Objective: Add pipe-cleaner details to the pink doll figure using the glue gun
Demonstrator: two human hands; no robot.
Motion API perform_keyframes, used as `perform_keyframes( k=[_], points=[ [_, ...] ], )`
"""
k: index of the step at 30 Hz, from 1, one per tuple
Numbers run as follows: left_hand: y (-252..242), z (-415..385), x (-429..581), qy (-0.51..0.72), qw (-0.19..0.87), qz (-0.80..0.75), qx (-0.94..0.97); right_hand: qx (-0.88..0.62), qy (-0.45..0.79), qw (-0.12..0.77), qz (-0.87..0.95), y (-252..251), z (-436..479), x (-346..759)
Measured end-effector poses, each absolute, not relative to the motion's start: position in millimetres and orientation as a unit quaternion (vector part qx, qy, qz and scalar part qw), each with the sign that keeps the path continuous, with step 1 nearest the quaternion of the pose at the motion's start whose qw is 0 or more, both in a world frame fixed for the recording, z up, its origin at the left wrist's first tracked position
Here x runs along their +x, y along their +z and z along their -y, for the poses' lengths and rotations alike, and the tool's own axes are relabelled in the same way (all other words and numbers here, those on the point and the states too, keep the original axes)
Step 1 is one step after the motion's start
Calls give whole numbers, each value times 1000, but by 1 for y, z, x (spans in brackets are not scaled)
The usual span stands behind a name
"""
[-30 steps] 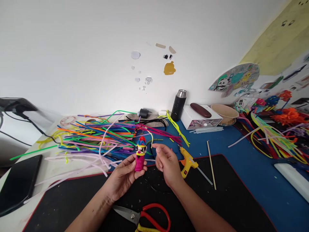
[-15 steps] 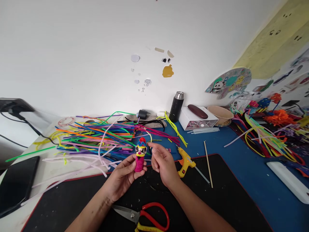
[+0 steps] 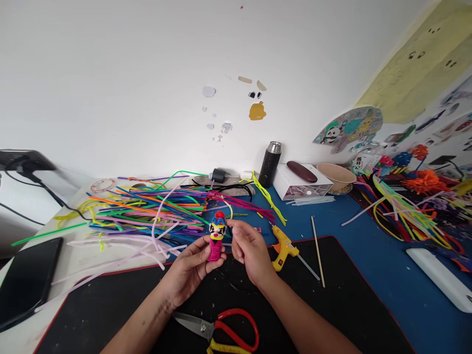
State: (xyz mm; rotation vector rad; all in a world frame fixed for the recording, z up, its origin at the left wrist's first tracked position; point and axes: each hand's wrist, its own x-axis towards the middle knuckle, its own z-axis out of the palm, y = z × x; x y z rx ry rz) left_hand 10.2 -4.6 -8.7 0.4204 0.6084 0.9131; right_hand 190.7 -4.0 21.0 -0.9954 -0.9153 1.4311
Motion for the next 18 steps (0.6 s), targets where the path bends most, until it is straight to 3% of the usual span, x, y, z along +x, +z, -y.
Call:
perform_keyframes(
  k=[18],
  points=[
    [-9, 4, 8, 429, 842, -274, 179, -430, 596, 555, 391, 20, 4, 190]
  ],
)
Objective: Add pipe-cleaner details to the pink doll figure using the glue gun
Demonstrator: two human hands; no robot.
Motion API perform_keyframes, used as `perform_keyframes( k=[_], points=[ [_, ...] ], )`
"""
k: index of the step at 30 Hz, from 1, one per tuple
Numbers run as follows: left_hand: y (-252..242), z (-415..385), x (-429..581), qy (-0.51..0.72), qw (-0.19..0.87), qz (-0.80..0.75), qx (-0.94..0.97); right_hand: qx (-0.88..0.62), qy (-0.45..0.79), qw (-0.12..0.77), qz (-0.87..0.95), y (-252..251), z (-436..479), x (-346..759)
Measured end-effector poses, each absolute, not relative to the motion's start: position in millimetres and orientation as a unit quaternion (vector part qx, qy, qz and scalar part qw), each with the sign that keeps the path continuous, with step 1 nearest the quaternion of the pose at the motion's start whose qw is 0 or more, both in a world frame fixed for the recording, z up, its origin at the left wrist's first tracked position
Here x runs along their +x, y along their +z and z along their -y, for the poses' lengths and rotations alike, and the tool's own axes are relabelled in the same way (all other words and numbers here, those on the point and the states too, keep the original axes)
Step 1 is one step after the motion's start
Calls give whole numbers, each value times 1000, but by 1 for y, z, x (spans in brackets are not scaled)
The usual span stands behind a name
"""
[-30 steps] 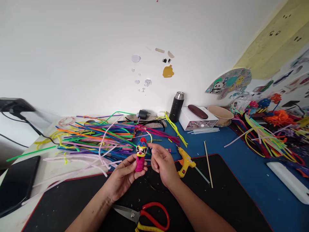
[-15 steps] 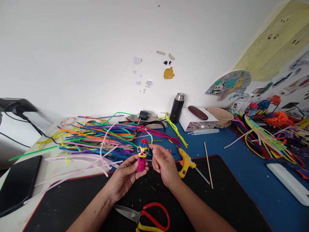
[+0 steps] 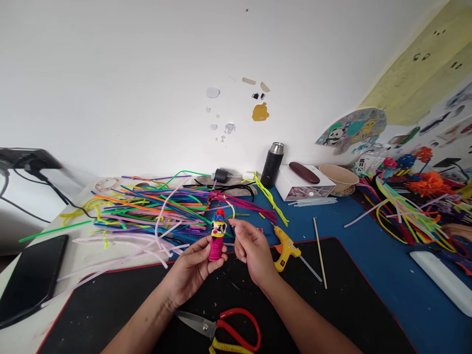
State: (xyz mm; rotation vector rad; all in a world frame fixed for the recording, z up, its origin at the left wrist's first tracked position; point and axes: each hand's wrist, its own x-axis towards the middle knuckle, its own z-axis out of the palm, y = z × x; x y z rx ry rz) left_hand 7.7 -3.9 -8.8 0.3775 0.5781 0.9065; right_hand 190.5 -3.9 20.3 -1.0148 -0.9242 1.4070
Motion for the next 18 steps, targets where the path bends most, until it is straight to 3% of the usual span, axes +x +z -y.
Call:
perform_keyframes(
  k=[18],
  points=[
    [-4, 4, 6, 429, 856, -239, 159, -423, 589, 564, 395, 20, 4, 193]
  ],
)
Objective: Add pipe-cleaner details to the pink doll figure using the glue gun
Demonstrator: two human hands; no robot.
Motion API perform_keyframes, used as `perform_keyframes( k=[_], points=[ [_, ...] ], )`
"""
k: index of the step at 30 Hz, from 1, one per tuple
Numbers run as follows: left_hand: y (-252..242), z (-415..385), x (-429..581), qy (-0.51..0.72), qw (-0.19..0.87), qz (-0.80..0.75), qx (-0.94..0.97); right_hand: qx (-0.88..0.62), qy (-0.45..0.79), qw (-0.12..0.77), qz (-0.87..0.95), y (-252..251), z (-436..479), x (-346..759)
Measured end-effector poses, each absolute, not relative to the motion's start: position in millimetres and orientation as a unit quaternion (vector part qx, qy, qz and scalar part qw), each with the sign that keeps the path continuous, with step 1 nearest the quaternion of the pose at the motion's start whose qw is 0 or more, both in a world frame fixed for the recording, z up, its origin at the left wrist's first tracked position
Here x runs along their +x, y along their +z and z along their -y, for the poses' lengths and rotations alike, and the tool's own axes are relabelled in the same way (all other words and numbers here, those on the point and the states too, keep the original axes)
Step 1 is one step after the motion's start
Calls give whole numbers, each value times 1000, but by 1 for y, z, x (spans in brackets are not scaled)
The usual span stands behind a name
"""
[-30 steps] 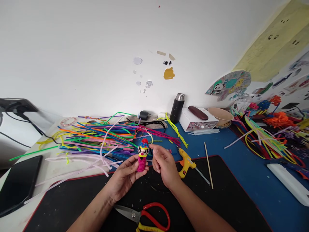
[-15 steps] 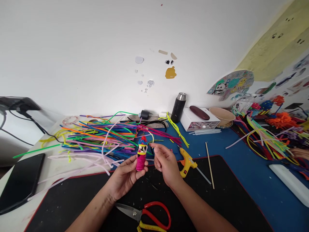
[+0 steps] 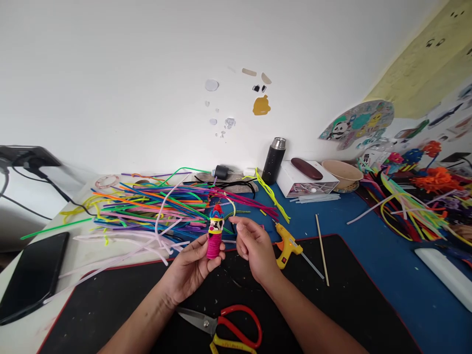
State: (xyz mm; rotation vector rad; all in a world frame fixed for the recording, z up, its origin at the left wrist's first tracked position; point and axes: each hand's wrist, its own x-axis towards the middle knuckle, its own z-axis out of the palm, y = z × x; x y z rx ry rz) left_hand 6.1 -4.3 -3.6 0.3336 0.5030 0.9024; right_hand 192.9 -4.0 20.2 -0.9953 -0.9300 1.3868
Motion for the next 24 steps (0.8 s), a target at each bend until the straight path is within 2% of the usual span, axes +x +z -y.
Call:
perform_keyframes(
  k=[24],
  points=[
    [-10, 5, 10, 429, 838, -274, 196, -407, 598, 550, 418, 24, 7, 192]
  ],
)
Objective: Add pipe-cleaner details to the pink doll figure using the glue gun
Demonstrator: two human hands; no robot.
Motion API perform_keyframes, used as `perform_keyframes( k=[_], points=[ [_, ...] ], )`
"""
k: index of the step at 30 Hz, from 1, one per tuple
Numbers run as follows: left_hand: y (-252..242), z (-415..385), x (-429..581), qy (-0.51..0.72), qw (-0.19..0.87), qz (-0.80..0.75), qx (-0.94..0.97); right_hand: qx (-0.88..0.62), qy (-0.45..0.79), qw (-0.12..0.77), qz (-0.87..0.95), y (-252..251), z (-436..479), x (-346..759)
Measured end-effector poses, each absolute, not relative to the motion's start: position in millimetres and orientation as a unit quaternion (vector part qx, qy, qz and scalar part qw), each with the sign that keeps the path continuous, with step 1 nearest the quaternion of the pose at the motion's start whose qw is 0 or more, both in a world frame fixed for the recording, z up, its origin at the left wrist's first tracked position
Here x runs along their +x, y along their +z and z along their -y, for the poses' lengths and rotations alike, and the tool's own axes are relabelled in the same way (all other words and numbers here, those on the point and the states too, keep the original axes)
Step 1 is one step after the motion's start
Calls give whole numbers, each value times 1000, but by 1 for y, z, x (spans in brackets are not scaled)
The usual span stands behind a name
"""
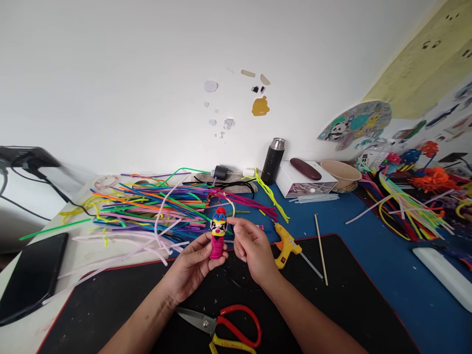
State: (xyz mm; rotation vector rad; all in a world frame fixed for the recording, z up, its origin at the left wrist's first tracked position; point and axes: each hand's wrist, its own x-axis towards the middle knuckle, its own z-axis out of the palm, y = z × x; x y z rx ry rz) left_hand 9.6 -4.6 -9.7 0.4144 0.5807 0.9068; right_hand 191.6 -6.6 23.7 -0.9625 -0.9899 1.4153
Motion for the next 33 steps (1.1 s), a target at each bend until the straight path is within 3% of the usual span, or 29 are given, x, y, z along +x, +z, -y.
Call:
perform_keyframes(
  k=[33],
  points=[
    [-4, 7, 13, 436, 816, -285, 252, -419, 607, 555, 385, 20, 5, 190]
  ],
)
